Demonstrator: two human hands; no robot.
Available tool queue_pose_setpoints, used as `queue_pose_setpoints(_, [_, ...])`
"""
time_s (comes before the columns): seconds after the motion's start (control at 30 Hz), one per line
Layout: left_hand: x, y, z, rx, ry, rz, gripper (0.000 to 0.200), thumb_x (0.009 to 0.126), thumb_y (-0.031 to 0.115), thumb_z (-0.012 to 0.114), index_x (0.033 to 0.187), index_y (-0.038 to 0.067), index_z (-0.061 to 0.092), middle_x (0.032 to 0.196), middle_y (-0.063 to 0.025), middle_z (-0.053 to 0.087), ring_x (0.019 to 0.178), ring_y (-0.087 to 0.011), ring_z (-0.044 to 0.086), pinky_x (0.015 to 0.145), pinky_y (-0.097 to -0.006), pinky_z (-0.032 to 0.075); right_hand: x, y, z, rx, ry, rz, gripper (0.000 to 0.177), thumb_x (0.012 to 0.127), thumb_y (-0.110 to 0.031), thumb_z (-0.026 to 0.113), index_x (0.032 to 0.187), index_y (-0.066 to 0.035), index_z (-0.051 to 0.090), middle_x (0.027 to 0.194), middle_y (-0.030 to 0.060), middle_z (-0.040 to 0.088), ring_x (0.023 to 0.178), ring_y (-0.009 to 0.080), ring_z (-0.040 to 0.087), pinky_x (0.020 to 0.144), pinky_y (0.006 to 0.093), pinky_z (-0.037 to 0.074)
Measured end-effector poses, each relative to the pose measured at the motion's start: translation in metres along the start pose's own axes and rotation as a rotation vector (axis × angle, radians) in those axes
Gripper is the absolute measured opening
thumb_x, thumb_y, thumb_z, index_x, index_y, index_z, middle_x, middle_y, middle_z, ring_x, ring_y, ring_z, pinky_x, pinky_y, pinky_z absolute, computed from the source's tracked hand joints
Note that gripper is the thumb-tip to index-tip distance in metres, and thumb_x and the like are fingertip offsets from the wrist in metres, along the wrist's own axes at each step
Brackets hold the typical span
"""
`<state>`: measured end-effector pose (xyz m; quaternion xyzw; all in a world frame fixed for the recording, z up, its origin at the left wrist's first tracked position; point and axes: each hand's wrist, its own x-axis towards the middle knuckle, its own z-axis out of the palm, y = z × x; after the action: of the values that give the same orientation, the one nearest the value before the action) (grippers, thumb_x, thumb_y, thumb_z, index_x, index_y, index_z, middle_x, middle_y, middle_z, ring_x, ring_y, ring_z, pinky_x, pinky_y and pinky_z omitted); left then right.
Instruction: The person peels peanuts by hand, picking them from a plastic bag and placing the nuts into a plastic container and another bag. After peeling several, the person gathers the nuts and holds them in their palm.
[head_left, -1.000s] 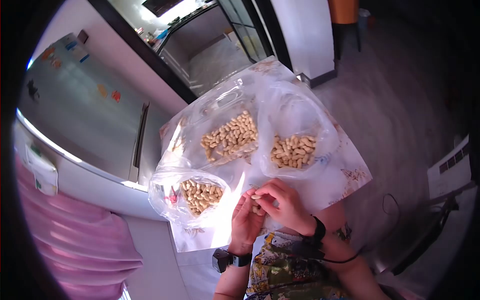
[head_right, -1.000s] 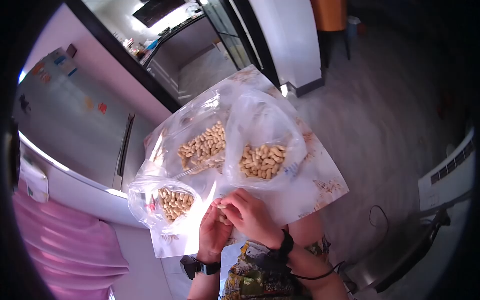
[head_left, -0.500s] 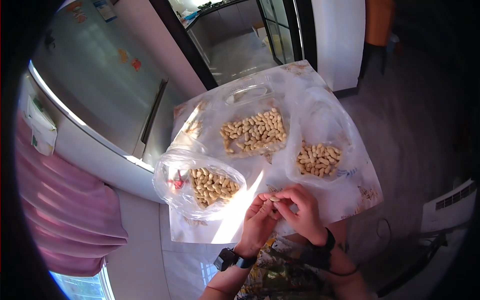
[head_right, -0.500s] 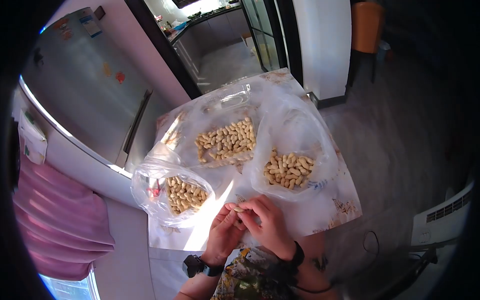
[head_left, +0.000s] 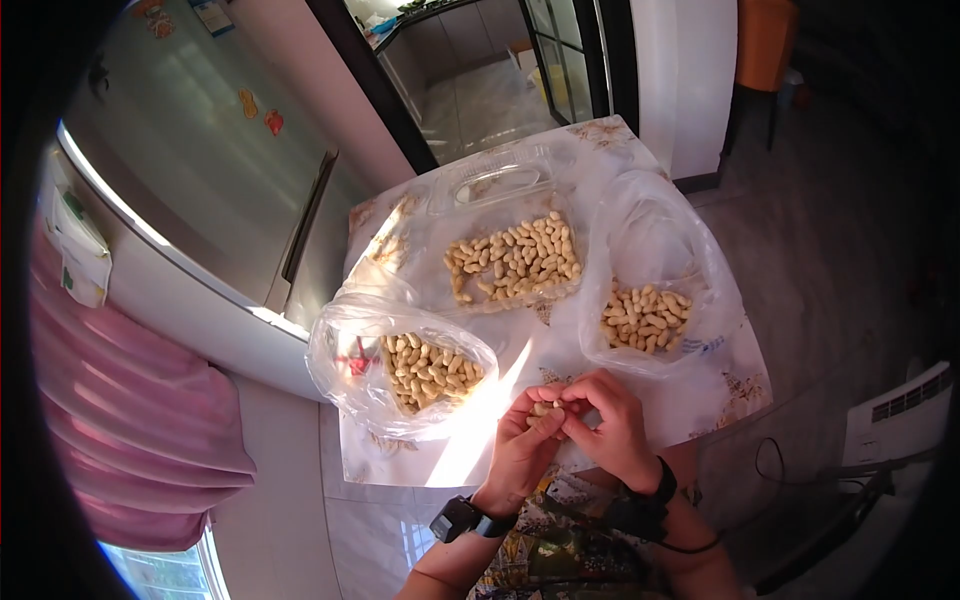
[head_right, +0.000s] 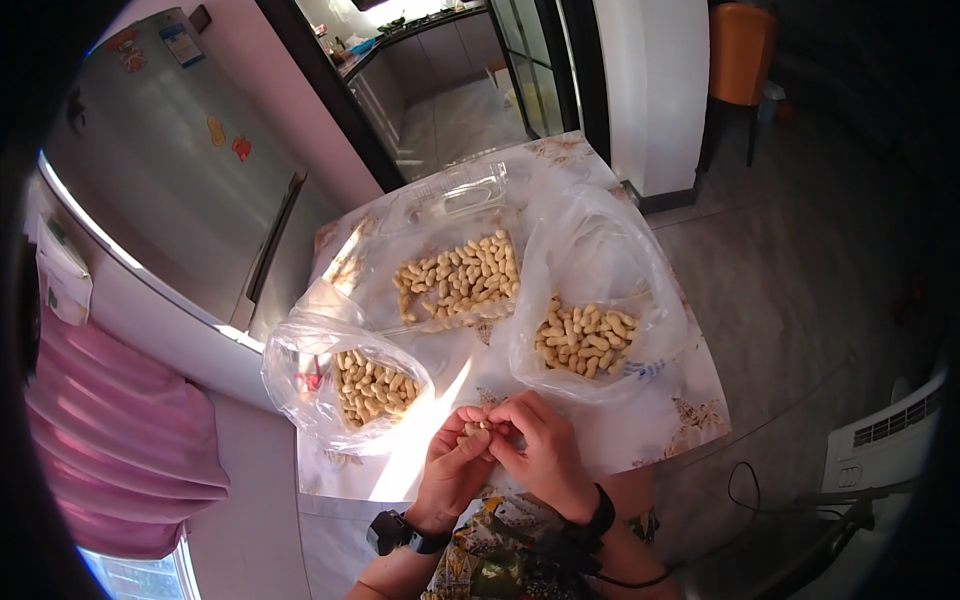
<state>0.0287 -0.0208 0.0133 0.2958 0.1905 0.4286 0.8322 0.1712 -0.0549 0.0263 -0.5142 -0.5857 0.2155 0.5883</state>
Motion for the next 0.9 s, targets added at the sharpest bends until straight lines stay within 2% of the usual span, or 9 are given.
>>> queue_pose_setpoints(0.23, [0.0008, 0.0017, 0.0011, -0.002, 0.010, -0.026, 0.018, 0.097, 0.002, 0.058, 0.116, 0.003, 0.058, 0.119, -0.0093, 0.062, 0.107, -0.0189, 0.061, 0.089, -0.0314, 0.050, -0.0003, 0.0025, 0.0001, -0.008, 0.001, -0.011, 0.019, 0.078, 0.001, 0.072, 0.095, -0.002, 0.063, 0.089, 0.0087, 0.061, 0.075, 0.0226, 0.065, 0.066, 0.0322, 0.054])
queue_pose_setpoints(0.33, [0.0011, 0.0020, 0.0011, -0.030, 0.018, -0.028, 0.019, 0.099, 0.005, 0.054, 0.118, 0.001, 0.056, 0.116, -0.0138, 0.063, 0.104, -0.0202, 0.063, 0.088, -0.0302, 0.050, 0.0001, 0.0011, 0.0003, -0.008, 0.006, -0.011, 0.019, 0.078, 0.001, 0.072, 0.095, -0.002, 0.063, 0.089, 0.0086, 0.061, 0.074, 0.0221, 0.066, 0.065, 0.0315, 0.054])
queue_pose_setpoints(0.4, [0.0013, 0.0029, 0.0010, -0.012, 0.007, -0.031, 0.018, 0.101, 0.008, 0.054, 0.117, 0.003, 0.057, 0.116, -0.0099, 0.063, 0.105, -0.0172, 0.062, 0.088, -0.0299, 0.050, 0.0003, 0.0006, 0.0002, 0.003, 0.010, -0.006, 0.018, 0.079, 0.001, 0.072, 0.095, -0.002, 0.063, 0.089, 0.0085, 0.061, 0.074, 0.0218, 0.066, 0.065, 0.0311, 0.054])
queue_pose_setpoints(0.9, [0.0025, 0.0029, -0.0033, -0.063, -0.043, -0.025, 0.015, 0.103, 0.009, 0.050, 0.116, 0.006, 0.057, 0.122, -0.0101, 0.061, 0.110, -0.0205, 0.061, 0.091, -0.0328, 0.050, 0.0004, 0.0012, 0.0000, 0.008, 0.004, -0.003, 0.019, 0.080, 0.000, 0.072, 0.097, -0.002, 0.064, 0.091, 0.0087, 0.062, 0.074, 0.0216, 0.066, 0.065, 0.0311, 0.054])
